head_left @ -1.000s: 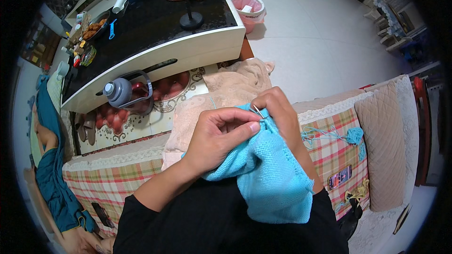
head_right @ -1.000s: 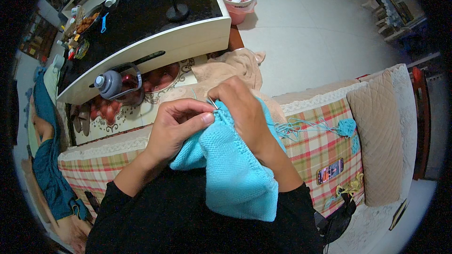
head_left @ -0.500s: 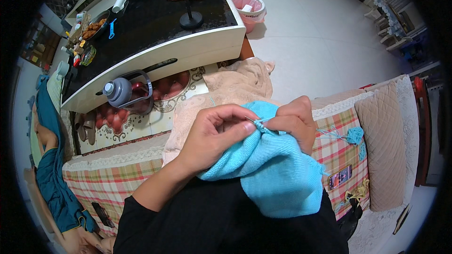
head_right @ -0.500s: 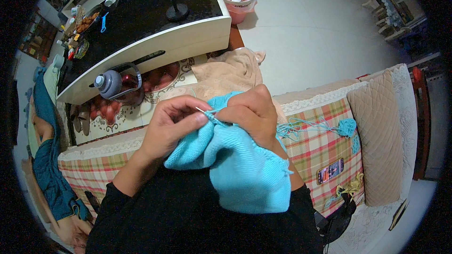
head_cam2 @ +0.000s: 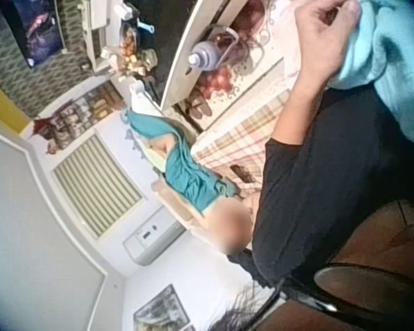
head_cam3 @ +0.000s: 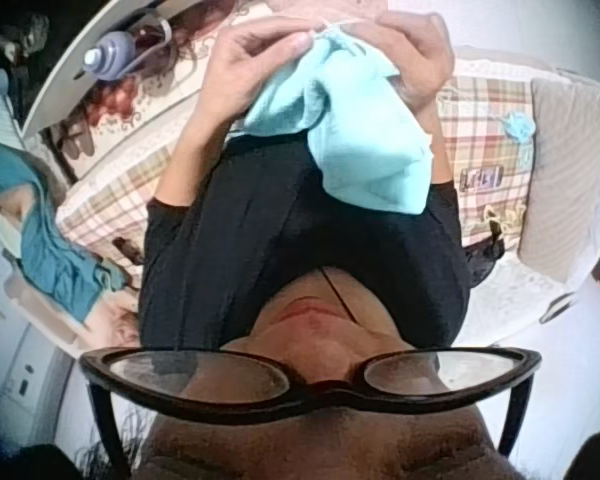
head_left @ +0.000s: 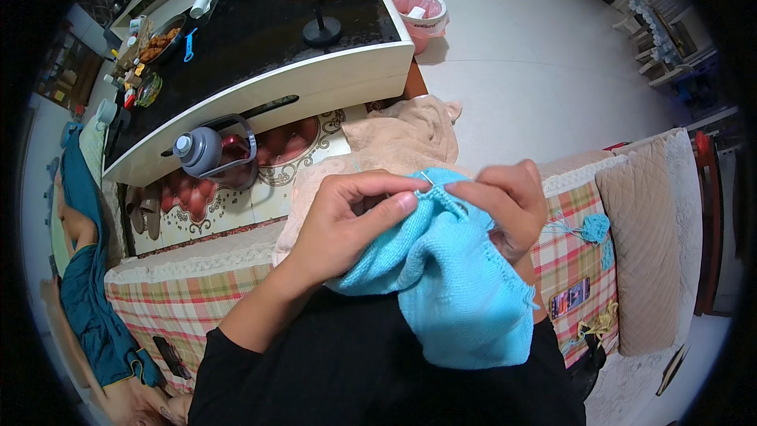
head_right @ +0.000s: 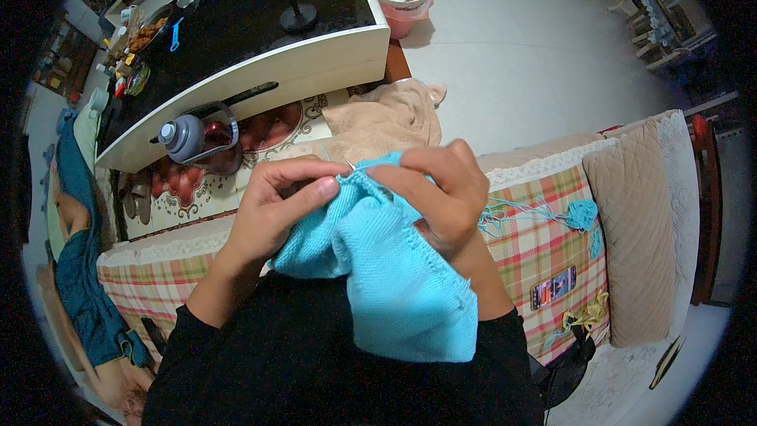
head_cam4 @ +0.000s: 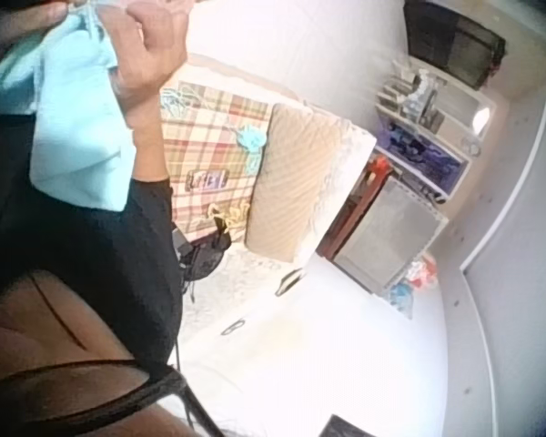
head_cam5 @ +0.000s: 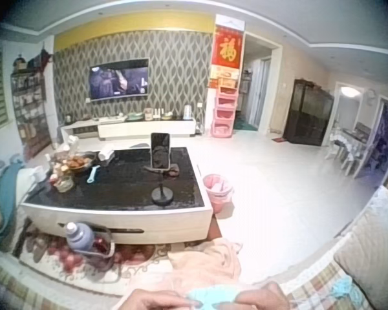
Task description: The person knits a light blue fabric using knitting needles. They manipulate the yarn and needles to form stitches, occasionally adjusting the fabric's position.
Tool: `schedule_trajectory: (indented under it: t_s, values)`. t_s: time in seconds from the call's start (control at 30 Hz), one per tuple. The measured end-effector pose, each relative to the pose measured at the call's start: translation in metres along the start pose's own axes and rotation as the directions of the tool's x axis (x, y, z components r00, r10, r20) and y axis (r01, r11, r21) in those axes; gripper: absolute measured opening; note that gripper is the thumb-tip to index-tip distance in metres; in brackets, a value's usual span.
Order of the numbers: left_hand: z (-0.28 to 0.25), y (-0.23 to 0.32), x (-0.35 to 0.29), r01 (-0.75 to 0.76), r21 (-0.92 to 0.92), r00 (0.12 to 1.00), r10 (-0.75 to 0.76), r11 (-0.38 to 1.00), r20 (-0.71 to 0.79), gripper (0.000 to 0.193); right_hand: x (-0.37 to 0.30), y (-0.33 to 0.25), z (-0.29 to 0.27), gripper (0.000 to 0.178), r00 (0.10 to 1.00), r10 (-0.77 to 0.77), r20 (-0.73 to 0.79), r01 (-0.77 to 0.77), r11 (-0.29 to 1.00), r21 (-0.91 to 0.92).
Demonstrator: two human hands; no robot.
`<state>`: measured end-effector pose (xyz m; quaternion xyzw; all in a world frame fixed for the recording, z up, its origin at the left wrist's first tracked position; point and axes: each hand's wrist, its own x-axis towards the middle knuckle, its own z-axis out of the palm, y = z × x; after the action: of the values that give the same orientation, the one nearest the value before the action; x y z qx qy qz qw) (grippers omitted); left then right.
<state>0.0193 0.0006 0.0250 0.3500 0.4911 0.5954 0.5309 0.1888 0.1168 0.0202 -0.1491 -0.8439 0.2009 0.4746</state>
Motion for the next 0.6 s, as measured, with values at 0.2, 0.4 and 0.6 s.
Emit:
schedule_trajectory:
  t_s: [0.2,0.4,0.6]
  values:
    - [-0.003,0.005,0.003,-0.005,-0.06,0.999,0.007,0.998,0.038,0.02,-0.005,0.005,-0.006,0.035,0.999,-0.03,-0.02,0.03,0.999,0.039]
    - [-0.007,0.006,0.003,0.042,-0.084,0.994,-0.033,0.996,0.101,0.022,-0.002,0.002,-0.007,0.033,0.999,-0.023,0.027,0.02,0.994,0.103]
    - [-0.007,0.008,0.002,0.067,-0.089,0.995,-0.06,0.994,0.084,0.022,-0.007,0.005,-0.009,0.03,1.0,-0.011,-0.006,0.011,0.997,0.071]
